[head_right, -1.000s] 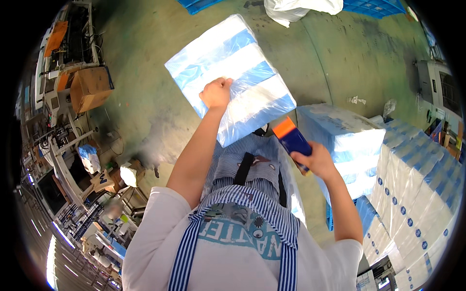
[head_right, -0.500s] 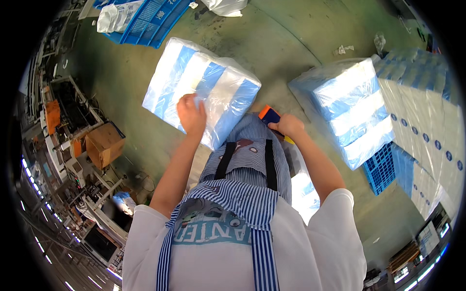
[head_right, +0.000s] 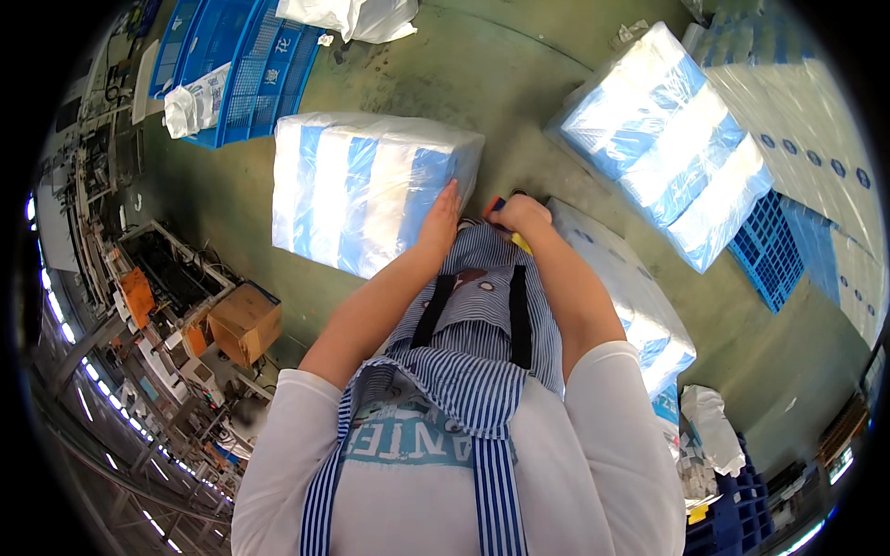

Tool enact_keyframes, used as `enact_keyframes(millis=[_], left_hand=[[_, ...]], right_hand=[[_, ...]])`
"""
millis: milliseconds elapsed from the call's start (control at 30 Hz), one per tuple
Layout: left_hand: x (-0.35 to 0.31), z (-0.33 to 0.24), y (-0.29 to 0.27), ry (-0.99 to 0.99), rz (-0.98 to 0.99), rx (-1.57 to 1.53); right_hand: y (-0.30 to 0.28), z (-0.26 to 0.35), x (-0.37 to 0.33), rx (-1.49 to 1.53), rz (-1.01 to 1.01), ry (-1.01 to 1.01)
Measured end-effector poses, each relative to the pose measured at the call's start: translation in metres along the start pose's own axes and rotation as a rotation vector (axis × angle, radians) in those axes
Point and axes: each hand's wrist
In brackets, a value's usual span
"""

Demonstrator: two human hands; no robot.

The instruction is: The person places items into plastic bags, seals the bags using a hand-held tape dispenser, and سپس stacks the finished packages onto a pallet.

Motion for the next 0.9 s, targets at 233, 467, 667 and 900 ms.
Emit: enact_keyframes(millis=[233, 467, 667, 900], left_hand=[[0.056, -0.031, 0.047, 0.020, -0.025, -0.421], [-0.015, 0.006, 0.001, -0.280, -0.537, -1.808], [-0.082, 0.046, 0.043, -0.238, -0.446, -2.750], [-0.148, 0.075, 0.125, 0.139, -0.372, -2.998]], right_hand=[[0.010, -0.092, -0.054, 0.135, -0.039, 0.055], [-0.004, -0.066, -0.127, 0.244, -0.330, -0.280], [-0.029, 0.007, -0.159, 0.089, -0.286, -0.657], [-0.020, 0.097, -0.164, 0.003, -0.242, -0.855]])
Point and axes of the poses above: each hand's wrist, its own x-axis towards the middle knuckle, its own y-axis out of the palm, z = x × y, and after that the axes turned 2 degrees about x, right-handed
